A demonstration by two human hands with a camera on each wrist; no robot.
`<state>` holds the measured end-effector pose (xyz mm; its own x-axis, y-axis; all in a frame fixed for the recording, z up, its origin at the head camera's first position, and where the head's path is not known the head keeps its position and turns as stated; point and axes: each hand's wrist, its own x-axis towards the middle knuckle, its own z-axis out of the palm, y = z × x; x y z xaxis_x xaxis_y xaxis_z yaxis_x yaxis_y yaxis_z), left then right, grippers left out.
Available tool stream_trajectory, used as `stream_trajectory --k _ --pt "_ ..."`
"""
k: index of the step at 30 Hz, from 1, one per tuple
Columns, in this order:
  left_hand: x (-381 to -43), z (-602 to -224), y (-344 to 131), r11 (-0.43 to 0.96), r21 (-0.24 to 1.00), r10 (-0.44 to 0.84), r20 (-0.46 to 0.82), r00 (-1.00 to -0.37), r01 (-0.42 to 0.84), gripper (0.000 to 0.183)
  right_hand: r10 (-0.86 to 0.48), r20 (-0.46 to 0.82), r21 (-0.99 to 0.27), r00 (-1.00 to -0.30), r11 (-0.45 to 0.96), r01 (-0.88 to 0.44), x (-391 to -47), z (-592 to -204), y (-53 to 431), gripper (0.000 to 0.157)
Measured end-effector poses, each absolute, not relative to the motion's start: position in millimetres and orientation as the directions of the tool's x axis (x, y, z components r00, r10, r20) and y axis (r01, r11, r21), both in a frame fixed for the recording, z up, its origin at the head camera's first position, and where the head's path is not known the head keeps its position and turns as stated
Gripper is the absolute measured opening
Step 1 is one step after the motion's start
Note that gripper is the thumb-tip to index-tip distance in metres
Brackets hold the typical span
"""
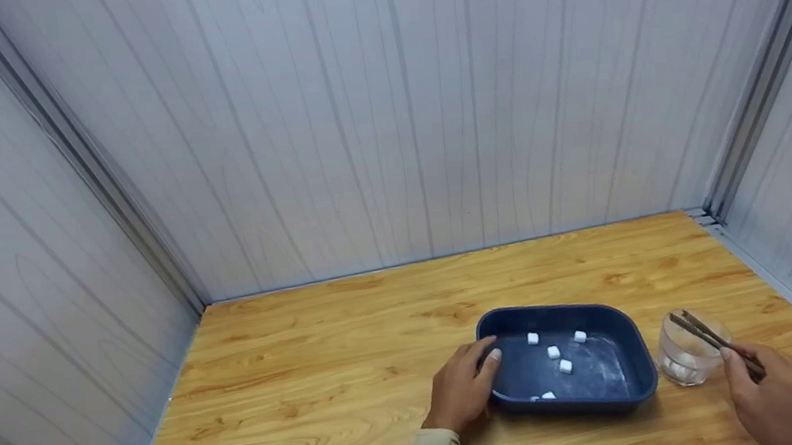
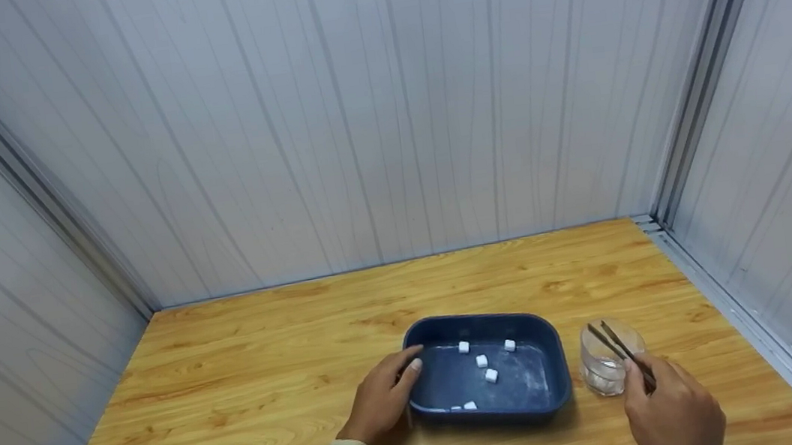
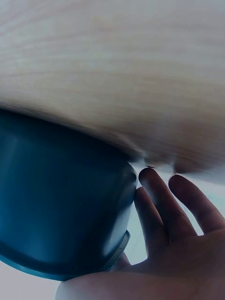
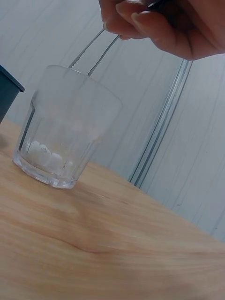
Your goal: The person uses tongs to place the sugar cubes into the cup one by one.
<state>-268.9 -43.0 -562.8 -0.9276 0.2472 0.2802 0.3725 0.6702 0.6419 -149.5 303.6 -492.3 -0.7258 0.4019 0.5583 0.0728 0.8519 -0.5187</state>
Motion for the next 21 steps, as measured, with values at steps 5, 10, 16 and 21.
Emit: stream_trajectory --k 5,10,16,21 --pt "-269.1 -562.5 -42.7 0.671 0.65 0.243 0.261 -0.934 0.356 0.049 0.412 0.558 -0.536 -0.72 0.842 0.067 -150.7 -488.8 299.9 0.019" --pt "-269.1 -562.4 -43.1 0.67 0.651 0.243 0.263 -0.934 0.357 0.05 0.412 0.549 -0.547 -0.727 0.835 0.059 -151.6 -487.3 295.0 0.019" --pt "-267.4 -561.6 -43.3 0.661 0.642 0.247 0.304 -0.92 0.389 0.049 0.398 0.568 -0.548 -0.72 0.836 0.03 -153.4 -487.4 289.9 0.019" --pt "-267.1 -561.1 -43.4 0.66 0.641 0.248 0.308 -0.919 0.392 0.048 0.376 0.589 -0.533 -0.716 0.846 0.007 -155.0 -488.5 284.7 0.018"
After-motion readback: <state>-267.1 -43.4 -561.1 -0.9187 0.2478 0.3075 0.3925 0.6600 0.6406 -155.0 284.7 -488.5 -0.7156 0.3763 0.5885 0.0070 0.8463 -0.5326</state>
